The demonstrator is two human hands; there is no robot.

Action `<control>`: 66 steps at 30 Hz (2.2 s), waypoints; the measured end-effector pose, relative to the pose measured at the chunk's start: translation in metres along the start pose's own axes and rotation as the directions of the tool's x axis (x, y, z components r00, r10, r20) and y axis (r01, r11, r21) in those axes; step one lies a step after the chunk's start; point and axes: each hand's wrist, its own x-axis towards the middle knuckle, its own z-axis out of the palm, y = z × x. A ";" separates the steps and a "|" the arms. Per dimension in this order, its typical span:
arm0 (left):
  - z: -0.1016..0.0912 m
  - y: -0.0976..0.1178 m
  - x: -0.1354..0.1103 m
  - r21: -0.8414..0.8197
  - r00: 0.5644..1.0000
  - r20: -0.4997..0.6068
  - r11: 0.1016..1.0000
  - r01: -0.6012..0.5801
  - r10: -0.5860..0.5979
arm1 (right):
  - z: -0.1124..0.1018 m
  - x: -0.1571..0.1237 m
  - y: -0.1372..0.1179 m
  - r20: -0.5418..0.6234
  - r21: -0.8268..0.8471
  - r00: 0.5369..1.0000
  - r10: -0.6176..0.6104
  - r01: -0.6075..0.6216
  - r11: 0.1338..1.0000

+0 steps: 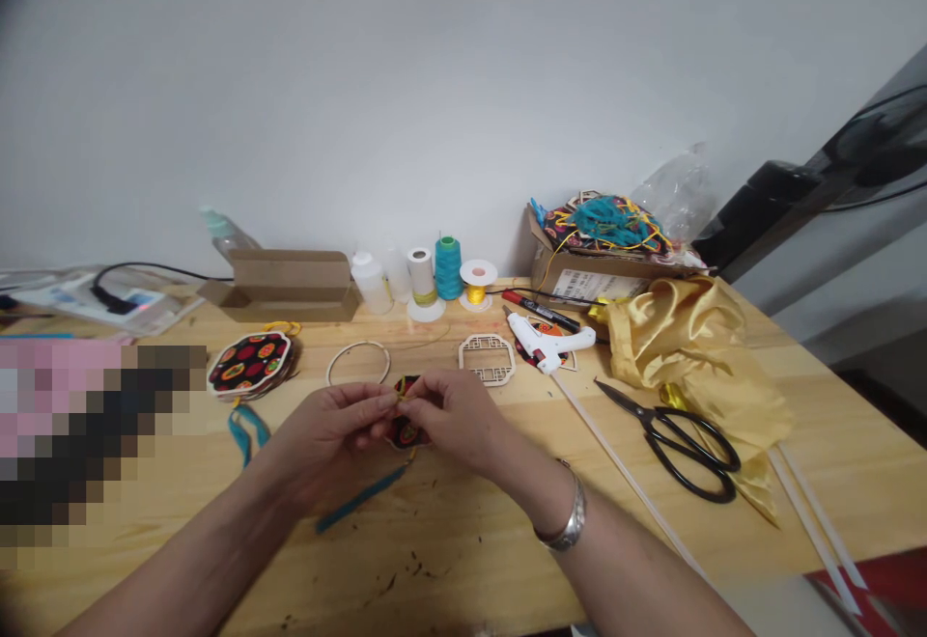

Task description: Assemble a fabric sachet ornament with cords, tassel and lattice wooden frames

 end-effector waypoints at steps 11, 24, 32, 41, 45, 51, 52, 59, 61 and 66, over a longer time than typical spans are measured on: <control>0.005 0.003 -0.003 0.165 0.997 -0.061 0.986 -0.028 0.038 | -0.015 0.002 -0.012 -0.065 0.065 0.997 0.036 -0.032 0.997; 0.011 -0.001 -0.008 0.140 1.000 -0.026 0.990 -0.008 0.012 | -0.001 -0.002 -0.014 -0.070 0.207 0.997 0.025 -0.010 0.978; 0.007 -0.003 -0.005 0.077 0.996 -0.063 0.995 -0.060 0.065 | -0.001 0.003 -0.008 -0.116 0.084 0.993 0.003 0.007 0.996; 0.006 0.002 -0.004 -0.025 0.986 -0.111 0.992 -0.126 0.123 | 0.003 0.000 -0.012 -0.142 0.102 0.986 0.087 -0.073 0.992; 0.007 0.002 -0.004 0.005 0.983 -0.124 0.991 -0.133 0.132 | 0.005 -0.002 -0.011 -0.192 0.071 0.981 0.039 -0.026 0.997; 0.006 -0.001 -0.005 -0.061 0.988 -0.095 0.990 -0.124 0.118 | 0.010 -0.011 -0.010 -0.286 -0.280 0.914 -0.289 0.209 0.937; 0.006 -0.001 -0.005 -0.084 0.990 -0.087 0.989 -0.120 0.112 | 0.011 -0.013 -0.009 -0.272 -0.378 0.886 -0.376 0.261 0.888; 0.007 -0.003 -0.005 -0.197 0.995 -0.075 0.978 -0.075 0.061 | 0.014 -0.019 -0.005 0.087 -0.832 0.705 -0.704 0.440 0.337; 0.007 -0.003 -0.004 -0.216 0.996 -0.082 0.974 -0.060 0.044 | 0.013 -0.021 -0.005 0.178 -0.874 0.686 -0.706 0.440 0.208; 0.008 -0.005 -0.004 -0.235 0.996 -0.088 0.971 -0.035 0.014 | 0.011 -0.023 -0.007 0.300 -0.876 0.671 -0.678 0.476 0.083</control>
